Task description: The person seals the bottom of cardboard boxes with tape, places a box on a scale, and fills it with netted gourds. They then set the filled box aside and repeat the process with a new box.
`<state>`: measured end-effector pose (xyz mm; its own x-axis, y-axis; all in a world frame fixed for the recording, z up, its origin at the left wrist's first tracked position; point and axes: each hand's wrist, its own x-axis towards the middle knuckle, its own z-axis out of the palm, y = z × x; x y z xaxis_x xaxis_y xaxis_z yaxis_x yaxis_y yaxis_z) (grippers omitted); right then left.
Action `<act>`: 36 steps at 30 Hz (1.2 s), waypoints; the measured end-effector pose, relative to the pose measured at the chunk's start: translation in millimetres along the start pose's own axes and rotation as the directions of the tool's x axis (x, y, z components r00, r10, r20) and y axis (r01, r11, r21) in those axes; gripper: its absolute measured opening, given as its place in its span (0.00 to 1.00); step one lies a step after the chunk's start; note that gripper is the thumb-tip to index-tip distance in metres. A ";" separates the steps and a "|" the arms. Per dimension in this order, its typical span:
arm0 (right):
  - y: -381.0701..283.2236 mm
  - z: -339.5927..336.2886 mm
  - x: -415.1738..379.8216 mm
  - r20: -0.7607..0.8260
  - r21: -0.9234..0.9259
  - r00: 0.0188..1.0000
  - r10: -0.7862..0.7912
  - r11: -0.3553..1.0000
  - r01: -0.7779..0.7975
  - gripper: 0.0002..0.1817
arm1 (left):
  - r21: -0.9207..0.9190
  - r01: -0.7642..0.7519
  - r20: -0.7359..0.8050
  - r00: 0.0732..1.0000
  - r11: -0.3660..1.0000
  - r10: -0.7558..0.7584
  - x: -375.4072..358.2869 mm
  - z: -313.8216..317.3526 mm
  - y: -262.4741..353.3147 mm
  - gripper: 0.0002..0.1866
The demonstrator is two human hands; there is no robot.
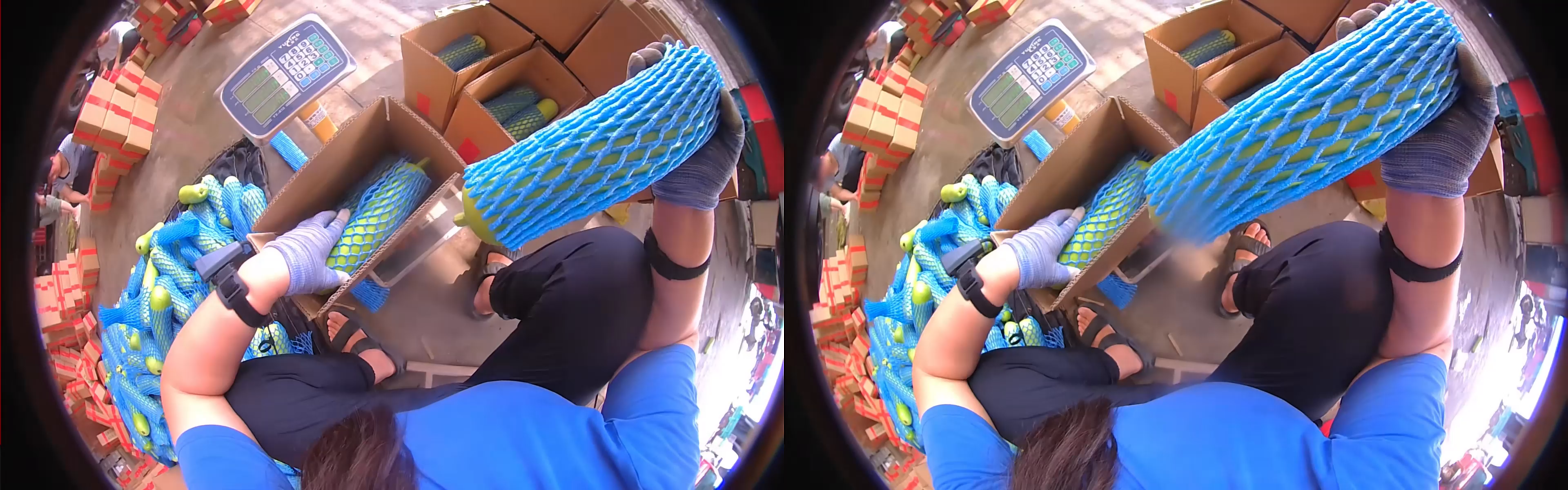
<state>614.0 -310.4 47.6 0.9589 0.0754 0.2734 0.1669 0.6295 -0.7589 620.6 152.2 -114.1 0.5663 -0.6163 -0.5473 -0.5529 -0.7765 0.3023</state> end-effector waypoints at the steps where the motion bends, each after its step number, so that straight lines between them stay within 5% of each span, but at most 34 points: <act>1: -0.1 -1.4 -0.8 -0.056 -0.019 0.998 -0.033 0.999 0.032 0.42 | 0.001 -0.009 0.001 1.000 1.000 0.009 1.8 -2.3 2.9 0.59; 3: 8.0 0.5 1.6 -0.041 0.059 0.999 -0.008 0.998 0.011 0.41 | -0.124 0.147 0.259 0.959 0.981 -0.111 6.6 -9.2 11.5 0.59; 5: 11.7 -1.7 7.5 0.088 0.120 0.996 -0.009 0.993 -0.002 0.39 | 0.076 0.251 0.158 0.953 0.965 -0.260 13.9 8.0 32.6 0.50; 7: 18.9 5.7 12.4 0.038 0.103 0.999 -0.009 0.995 0.005 0.34 | 0.158 0.341 0.127 0.923 0.927 -0.362 45.1 57.3 10.9 0.54; 11: 35.4 21.4 16.0 -0.179 0.061 0.982 -0.059 0.996 0.070 0.27 | 0.320 0.291 0.062 0.943 0.902 -0.326 44.5 35.4 17.1 0.49; 13: 38.4 21.8 17.6 -0.186 0.081 0.982 -0.044 0.995 0.060 0.26 | 0.300 0.106 0.269 0.944 0.948 -0.191 21.6 -16.3 26.8 0.39; 15: 33.6 19.3 17.3 -0.158 0.032 0.987 -0.037 0.999 0.043 0.26 | 0.233 0.177 0.144 0.966 0.956 -0.214 5.8 -35.2 22.1 0.23; 17: 28.9 16.9 12.6 -0.155 0.031 0.986 -0.060 0.997 0.066 0.28 | 0.154 0.202 -0.058 0.979 0.967 -0.196 -4.0 -40.6 0.9 0.17; 19: 24.1 15.5 9.0 -0.107 0.100 0.994 -0.036 0.994 0.047 0.29 | 0.188 0.195 -0.086 0.980 0.963 -0.181 -1.8 -43.2 -9.0 0.16; 23: 25.9 19.6 11.9 -0.084 0.090 0.995 -0.059 0.994 0.066 0.31 | 0.243 0.194 0.092 0.971 0.950 -0.222 29.8 -43.7 -3.6 0.19; 36: 29.7 20.9 10.5 -0.143 -0.008 0.987 -0.075 0.997 0.074 0.35 | 0.287 0.206 0.095 0.966 0.935 -0.242 59.7 -20.0 -10.2 0.18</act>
<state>624.3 -274.7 40.3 0.9667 -0.0835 0.2419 0.2397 0.6271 -0.7412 672.2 120.7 -134.3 0.6225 -0.3947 -0.6758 -0.5762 -0.8155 -0.0544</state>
